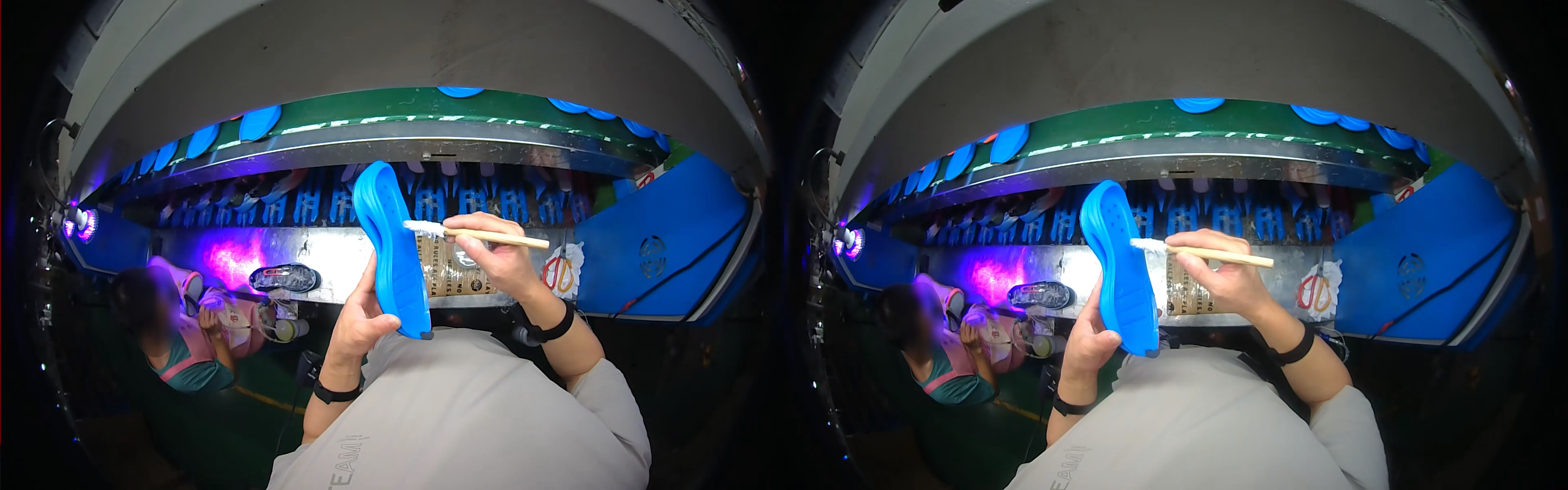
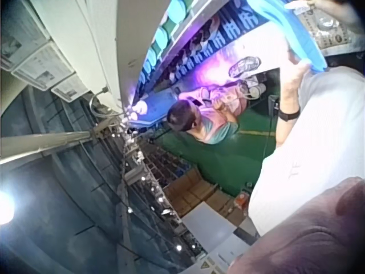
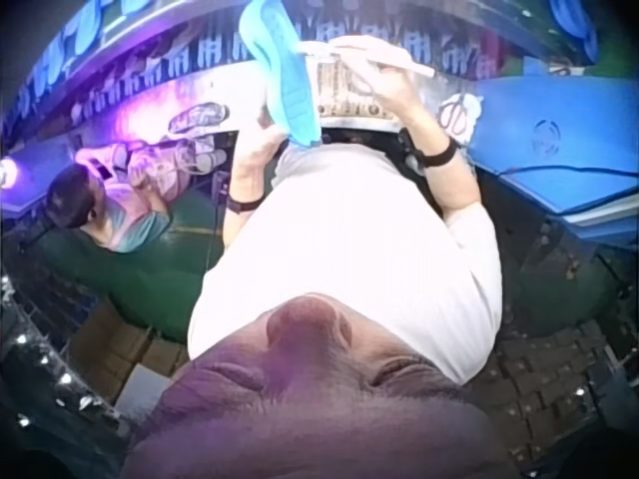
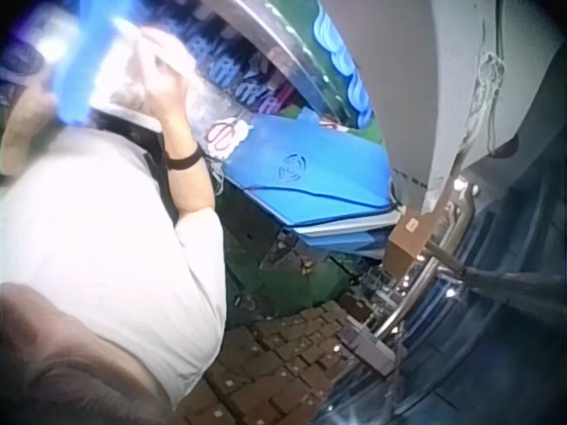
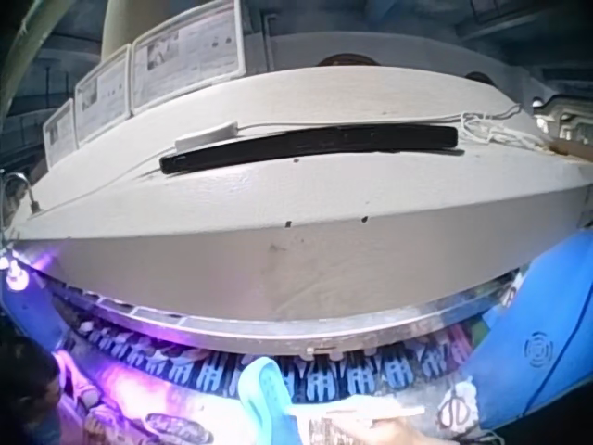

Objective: The worker applies adhesive to blue shoe soles using a brush in an industrial assembly line.

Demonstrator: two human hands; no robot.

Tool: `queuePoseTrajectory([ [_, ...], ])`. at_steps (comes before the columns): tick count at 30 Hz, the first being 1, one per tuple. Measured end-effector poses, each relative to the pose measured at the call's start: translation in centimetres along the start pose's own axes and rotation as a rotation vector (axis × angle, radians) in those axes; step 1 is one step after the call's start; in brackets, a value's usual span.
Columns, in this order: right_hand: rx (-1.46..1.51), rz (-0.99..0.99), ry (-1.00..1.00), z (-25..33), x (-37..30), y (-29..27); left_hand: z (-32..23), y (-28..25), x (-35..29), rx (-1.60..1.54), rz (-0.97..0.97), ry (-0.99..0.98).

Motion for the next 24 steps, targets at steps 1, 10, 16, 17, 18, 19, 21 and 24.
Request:
queuePoseTrajectory([
  [1,-0.018,-0.022,0.032,-0.3,0.1,0.1,0.0,0.1,-0.1,-0.003,0.008,0.012],
  [10,-0.209,0.099,-0.117,1.6,-1.8,0.6,-0.9,0.1,0.1,-0.003,0.013,0.06],
  [16,-0.196,0.119,-0.126,2.6,-3.3,0.5,-1.9,0.5,0.0,-0.06,0.043,0.04],
  [17,-0.19,0.117,-0.124,2.7,-3.5,0.6,-2.1,0.6,0.0,-0.056,0.02,0.07],
  [18,-0.183,0.116,-0.122,2.8,-3.7,0.6,-2.0,0.5,0.0,-0.055,0.019,0.068],
  [19,-0.187,0.129,-0.11,3.2,-3.7,0.6,-2.0,0.4,0.0,-0.046,0.014,0.083],
  [21,-0.179,0.127,-0.118,3.4,-4.1,0.7,-2.1,0.4,0.1,-0.035,0.009,0.097],
  [24,-0.168,0.131,-0.123,4.0,-4.4,0.8,-2.3,0.6,0.2,0.023,-0.023,0.119],
])
Point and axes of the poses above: each hand's wrist, its own x-axis towards the middle knuckle, its own y-axis out of the palm, z = x × y, the point moved 4 cm from there along x, towards the middle knuckle, and after that the axes turned 4 degrees about -x, right-handed, at the moved point
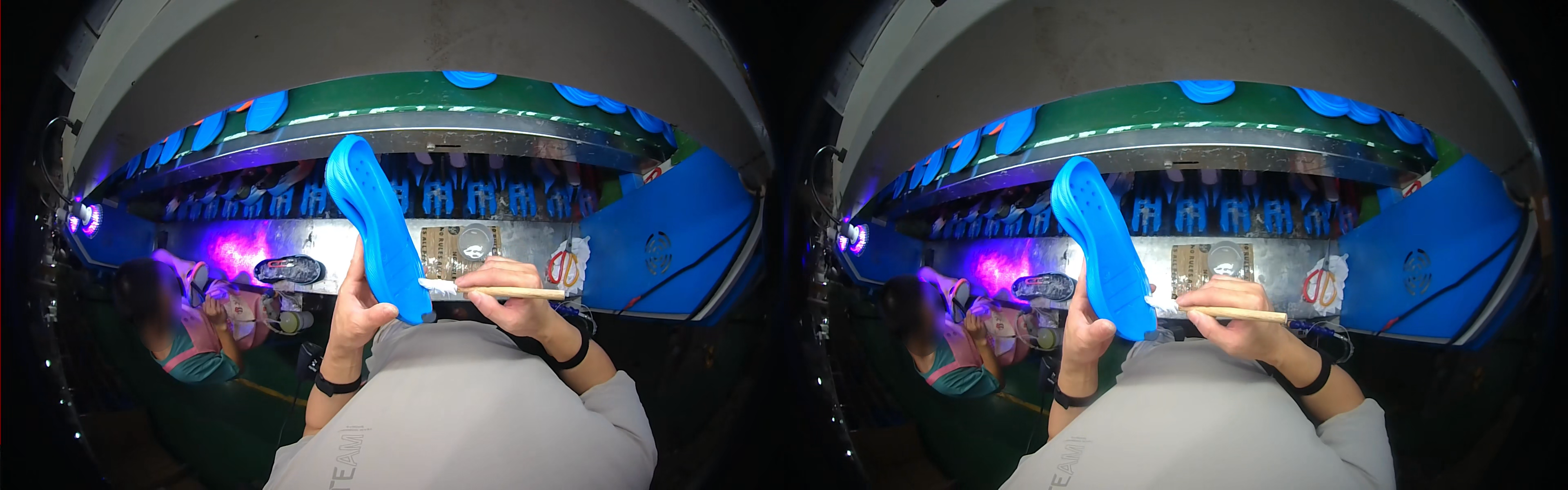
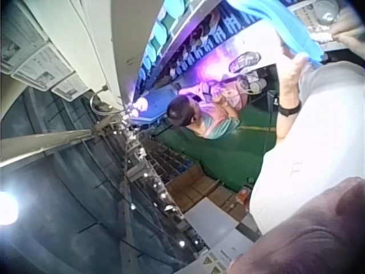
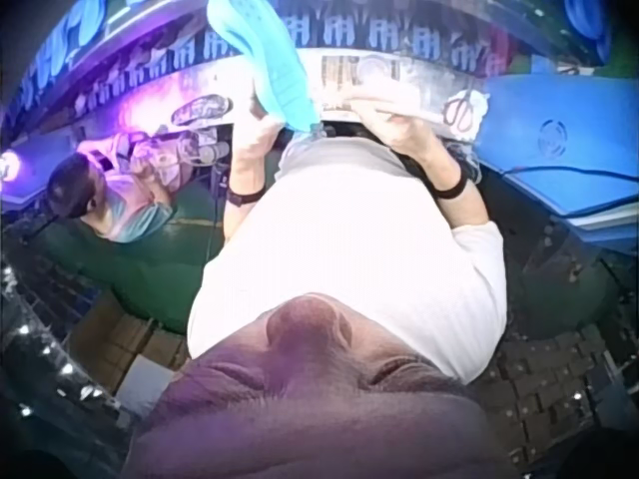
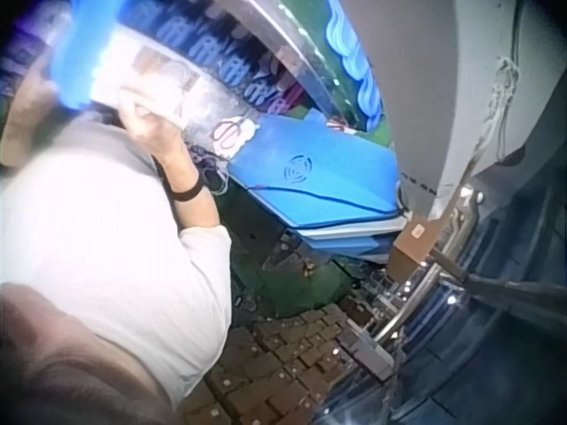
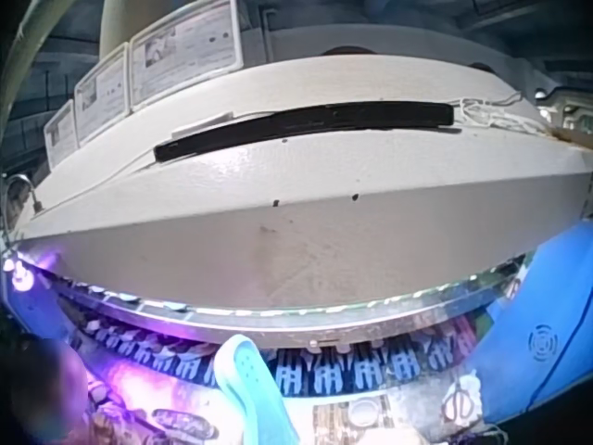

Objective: The worker applies adhesive to blue shoe soles using a brush in an industrial assembly line.

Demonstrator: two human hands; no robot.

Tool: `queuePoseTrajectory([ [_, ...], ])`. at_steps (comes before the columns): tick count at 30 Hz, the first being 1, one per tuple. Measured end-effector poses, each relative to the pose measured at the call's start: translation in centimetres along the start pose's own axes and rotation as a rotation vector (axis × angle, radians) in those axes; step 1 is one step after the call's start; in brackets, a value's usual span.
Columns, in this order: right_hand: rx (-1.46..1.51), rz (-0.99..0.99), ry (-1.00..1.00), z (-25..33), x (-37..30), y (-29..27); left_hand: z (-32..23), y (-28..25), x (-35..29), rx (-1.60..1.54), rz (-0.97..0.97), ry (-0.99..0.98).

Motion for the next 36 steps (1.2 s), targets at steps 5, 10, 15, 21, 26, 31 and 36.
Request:
queuePoseTrajectory([
  [5,0.045,0.014,0.031,0.2,0.0,0.1,0.0,-0.2,-0.1,0.013,-0.028,0.051],
  [10,0.249,-0.064,0.242,-1.6,-0.7,-0.2,-0.2,-0.4,0.1,0.019,-0.031,0.066],
  [15,0.737,-0.231,0.572,-5.5,-1.8,0.4,-0.3,0.0,0.6,0.021,-0.017,0.043],
  [21,0.981,-0.318,0.721,-7.1,-2.1,0.9,0.6,-0.4,0.8,0.018,-0.036,0.007],
  [26,1.075,-0.365,0.814,-7.6,-2.3,1.2,0.6,-0.1,1.1,0.012,-0.073,-0.046],
  [31,1.115,-0.403,0.885,-8.0,-2.5,1.6,0.9,-0.5,1.1,0.01,-0.064,-0.062],
  [36,1.088,-0.467,0.93,-8.6,-2.8,1.9,1.4,-1.1,1.0,-0.008,-0.055,-0.076],
])
Point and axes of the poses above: each hand's wrist, its own x-axis towards the middle knuckle, its own y-axis out of the palm, z = x × y, the point moved 4 cm from there along x, towards the middle knuckle, and after that the axes turned 4 degrees about -x, right-handed, at the moved point
